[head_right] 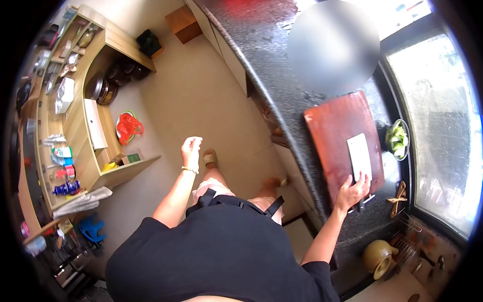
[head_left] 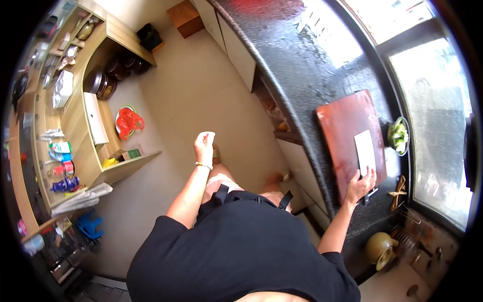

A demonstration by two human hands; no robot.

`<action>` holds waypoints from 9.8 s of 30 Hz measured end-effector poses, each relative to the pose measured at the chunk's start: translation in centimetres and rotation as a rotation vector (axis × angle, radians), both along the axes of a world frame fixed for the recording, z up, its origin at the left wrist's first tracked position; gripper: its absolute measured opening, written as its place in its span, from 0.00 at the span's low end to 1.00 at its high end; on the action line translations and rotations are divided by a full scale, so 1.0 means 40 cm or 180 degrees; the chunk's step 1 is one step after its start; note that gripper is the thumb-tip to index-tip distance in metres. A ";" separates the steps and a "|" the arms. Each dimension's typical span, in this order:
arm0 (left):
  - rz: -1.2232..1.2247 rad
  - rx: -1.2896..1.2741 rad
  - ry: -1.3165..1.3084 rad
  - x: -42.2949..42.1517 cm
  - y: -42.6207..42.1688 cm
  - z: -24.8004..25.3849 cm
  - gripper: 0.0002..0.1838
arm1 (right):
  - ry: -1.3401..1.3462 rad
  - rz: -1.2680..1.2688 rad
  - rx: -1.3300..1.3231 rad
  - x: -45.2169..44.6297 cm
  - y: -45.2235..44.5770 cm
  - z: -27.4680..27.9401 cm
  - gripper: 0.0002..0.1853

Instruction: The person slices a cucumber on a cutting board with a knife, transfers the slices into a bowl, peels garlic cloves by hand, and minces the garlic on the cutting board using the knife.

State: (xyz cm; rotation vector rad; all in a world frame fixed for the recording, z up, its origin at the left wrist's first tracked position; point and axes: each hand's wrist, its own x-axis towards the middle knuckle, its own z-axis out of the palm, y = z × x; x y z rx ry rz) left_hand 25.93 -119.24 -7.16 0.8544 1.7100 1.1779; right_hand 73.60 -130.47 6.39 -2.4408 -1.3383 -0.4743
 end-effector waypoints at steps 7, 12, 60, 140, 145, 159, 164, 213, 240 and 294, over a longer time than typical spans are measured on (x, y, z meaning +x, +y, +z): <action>-0.0012 -0.0604 -0.0021 -0.339 0.073 -0.118 0.09 | 0.1829 0.1497 -0.0243 -0.594 0.226 -0.135 0.08; 0.0213 -0.0865 -0.0221 -0.435 0.084 -0.204 0.16 | 0.3577 0.0916 -0.1458 -0.691 0.308 -0.533 0.10; -0.2756 -0.0807 -0.2413 0.298 0.439 -1.025 0.18 | 0.4424 0.1359 -0.0322 -0.570 0.559 -1.236 0.08; -0.2724 -0.2666 -0.4119 0.363 0.394 -0.877 0.26 | 0.6014 0.0680 0.0907 -0.593 0.467 -0.988 0.14; -0.2389 -0.2428 -0.5386 0.210 0.253 -0.383 0.28 | 0.3762 0.1388 -0.0147 -0.775 0.404 -0.537 0.15; -0.4250 -0.0753 -0.1364 0.458 0.191 0.299 0.21 | 0.2567 0.0492 0.1519 -0.537 0.204 0.066 0.03; -0.4138 0.2171 0.0427 0.654 0.110 0.341 0.15 | 0.3783 -0.0332 0.1280 -0.348 0.149 0.082 0.08; -0.7957 0.0732 0.0376 1.135 -0.034 0.301 0.14 | 0.1784 -0.1885 0.0975 -0.224 -0.354 0.065 0.13; -0.6713 0.1742 -0.0225 1.142 0.015 0.310 0.11 | 0.3494 -0.2527 0.2886 -0.401 -0.217 -0.014 0.15; -0.6715 0.4341 0.0714 1.162 -0.060 0.252 0.11 | 0.0652 -0.1544 0.0636 -0.004 -0.213 -0.012 0.15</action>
